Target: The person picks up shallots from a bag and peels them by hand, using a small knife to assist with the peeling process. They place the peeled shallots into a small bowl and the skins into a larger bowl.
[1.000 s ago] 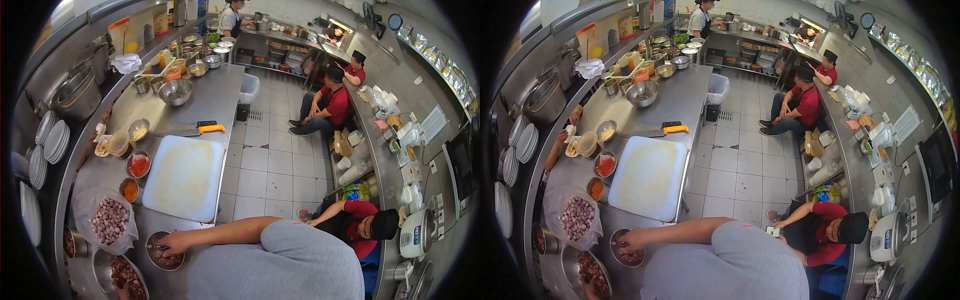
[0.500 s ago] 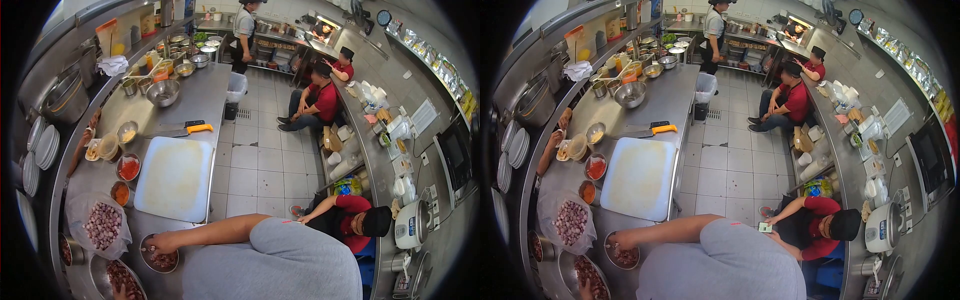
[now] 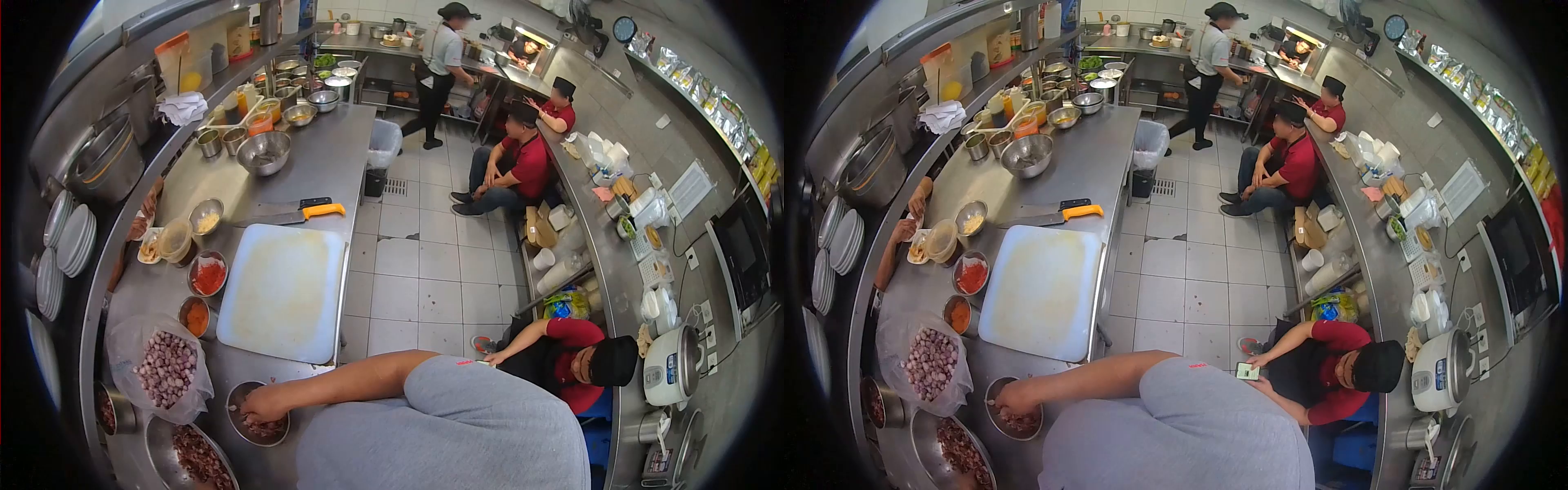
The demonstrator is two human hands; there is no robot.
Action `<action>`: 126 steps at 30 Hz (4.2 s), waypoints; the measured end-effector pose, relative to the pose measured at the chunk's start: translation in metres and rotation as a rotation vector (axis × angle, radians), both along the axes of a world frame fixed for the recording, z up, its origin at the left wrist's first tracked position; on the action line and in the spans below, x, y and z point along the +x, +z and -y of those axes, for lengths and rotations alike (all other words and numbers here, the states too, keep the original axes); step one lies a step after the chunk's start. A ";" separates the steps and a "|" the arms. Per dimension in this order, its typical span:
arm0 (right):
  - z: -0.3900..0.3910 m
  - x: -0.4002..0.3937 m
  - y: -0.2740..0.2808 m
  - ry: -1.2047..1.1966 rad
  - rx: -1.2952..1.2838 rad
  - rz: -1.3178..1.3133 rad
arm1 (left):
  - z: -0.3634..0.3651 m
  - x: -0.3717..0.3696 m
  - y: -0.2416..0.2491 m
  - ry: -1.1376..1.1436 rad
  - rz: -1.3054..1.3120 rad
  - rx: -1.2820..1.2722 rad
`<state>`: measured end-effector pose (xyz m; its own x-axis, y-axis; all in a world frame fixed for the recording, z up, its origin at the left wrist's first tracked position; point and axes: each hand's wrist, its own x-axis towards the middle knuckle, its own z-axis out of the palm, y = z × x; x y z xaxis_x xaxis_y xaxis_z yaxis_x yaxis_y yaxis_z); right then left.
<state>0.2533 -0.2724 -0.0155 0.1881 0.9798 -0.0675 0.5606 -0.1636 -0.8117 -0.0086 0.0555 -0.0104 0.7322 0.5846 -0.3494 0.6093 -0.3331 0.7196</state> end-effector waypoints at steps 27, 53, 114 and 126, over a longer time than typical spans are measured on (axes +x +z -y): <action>-0.006 0.015 -0.011 0.108 0.089 -0.371 | 0.006 -0.034 -0.038 -0.122 -0.192 0.282; 0.000 0.012 0.042 -0.004 -0.332 -0.484 | -0.026 -0.056 0.001 0.423 0.034 -0.101; -0.009 0.003 0.048 0.095 -0.386 -0.375 | 0.057 0.010 0.033 0.148 -0.039 0.444; -0.004 0.016 0.046 0.045 -0.409 -0.369 | 0.074 -0.009 0.047 -0.039 -0.467 0.179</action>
<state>0.2692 -0.2687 0.0305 0.0383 0.8665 -0.4977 0.2650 -0.4891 -0.8310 -0.0177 -0.0182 0.0364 0.5442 0.6404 -0.5420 0.8373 -0.4556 0.3023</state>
